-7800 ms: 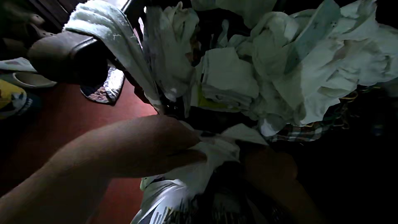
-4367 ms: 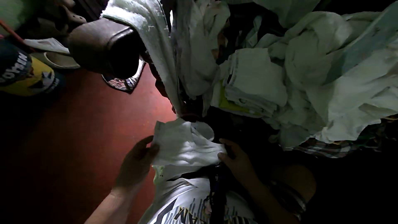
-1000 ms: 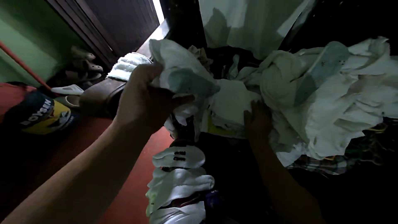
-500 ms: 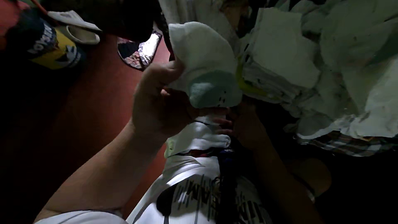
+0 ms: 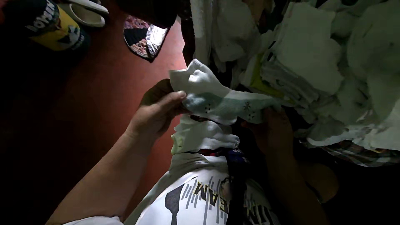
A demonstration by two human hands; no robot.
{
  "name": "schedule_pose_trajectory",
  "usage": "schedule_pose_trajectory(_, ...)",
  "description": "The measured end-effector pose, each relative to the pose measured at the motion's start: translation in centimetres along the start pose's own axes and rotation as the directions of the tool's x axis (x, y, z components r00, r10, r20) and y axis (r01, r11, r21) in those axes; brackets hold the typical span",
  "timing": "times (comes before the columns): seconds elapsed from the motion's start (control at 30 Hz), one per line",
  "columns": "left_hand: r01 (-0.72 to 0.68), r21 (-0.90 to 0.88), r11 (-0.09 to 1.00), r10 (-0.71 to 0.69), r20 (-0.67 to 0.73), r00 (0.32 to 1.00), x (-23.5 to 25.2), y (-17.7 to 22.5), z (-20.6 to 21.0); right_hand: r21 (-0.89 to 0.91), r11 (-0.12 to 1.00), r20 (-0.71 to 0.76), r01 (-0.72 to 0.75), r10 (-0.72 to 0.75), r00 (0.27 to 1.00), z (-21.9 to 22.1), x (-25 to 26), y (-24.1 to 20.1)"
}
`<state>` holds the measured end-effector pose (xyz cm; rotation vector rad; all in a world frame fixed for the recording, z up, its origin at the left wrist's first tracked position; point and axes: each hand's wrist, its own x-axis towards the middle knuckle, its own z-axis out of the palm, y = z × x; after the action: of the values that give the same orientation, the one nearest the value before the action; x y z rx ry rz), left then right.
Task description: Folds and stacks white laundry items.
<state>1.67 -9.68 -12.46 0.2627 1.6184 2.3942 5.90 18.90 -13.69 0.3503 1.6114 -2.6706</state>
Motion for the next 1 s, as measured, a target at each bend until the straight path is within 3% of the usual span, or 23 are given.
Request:
schedule_pose_trajectory(0.1,-0.041,0.043,0.998,0.045,-0.084,0.995,0.2,0.6,-0.3,-0.058,0.997,-0.01,0.057,-0.057,0.998,0.7,-0.2,-0.2)
schedule_pose_trajectory(0.4,-0.16,-0.01,0.987,0.159,-0.076,0.984,-1.4,-0.4,-0.4,-0.087,0.993,0.028,0.085,-0.083,0.996,0.1,0.1,0.4)
schedule_pose_trajectory(0.5,-0.08,-0.078,0.994,0.074,-0.08,0.994,-3.1,0.1,-0.1,-0.268,0.963,-0.004,-0.028,0.028,1.0,-0.5,-0.6,-0.2)
schedule_pose_trajectory(0.6,0.216,-0.087,0.972,-0.22,-0.035,0.975,-6.2,-2.3,-2.1,-0.602,0.757,0.004,-0.256,0.324,0.946,-2.4,-1.1,-0.2)
schedule_pose_trajectory(0.73,0.562,0.157,0.812,-0.552,-0.108,0.827,-8.9,-6.1,-4.2,-0.87,0.425,0.044,-0.251,0.573,0.818,-5.8,-0.5,3.2)
schedule_pose_trajectory(0.9,0.586,0.269,0.764,-0.597,-0.047,0.801,-9.0,-5.7,-5.0,-0.961,0.265,0.116,-0.076,0.639,0.761,-6.3,-0.1,3.8)
schedule_pose_trajectory(1.0,0.578,0.366,0.729,-0.618,-0.007,0.786,-8.5,-4.9,-4.9,-0.965,0.241,0.233,0.104,0.604,0.762,-6.5,0.0,4.0)
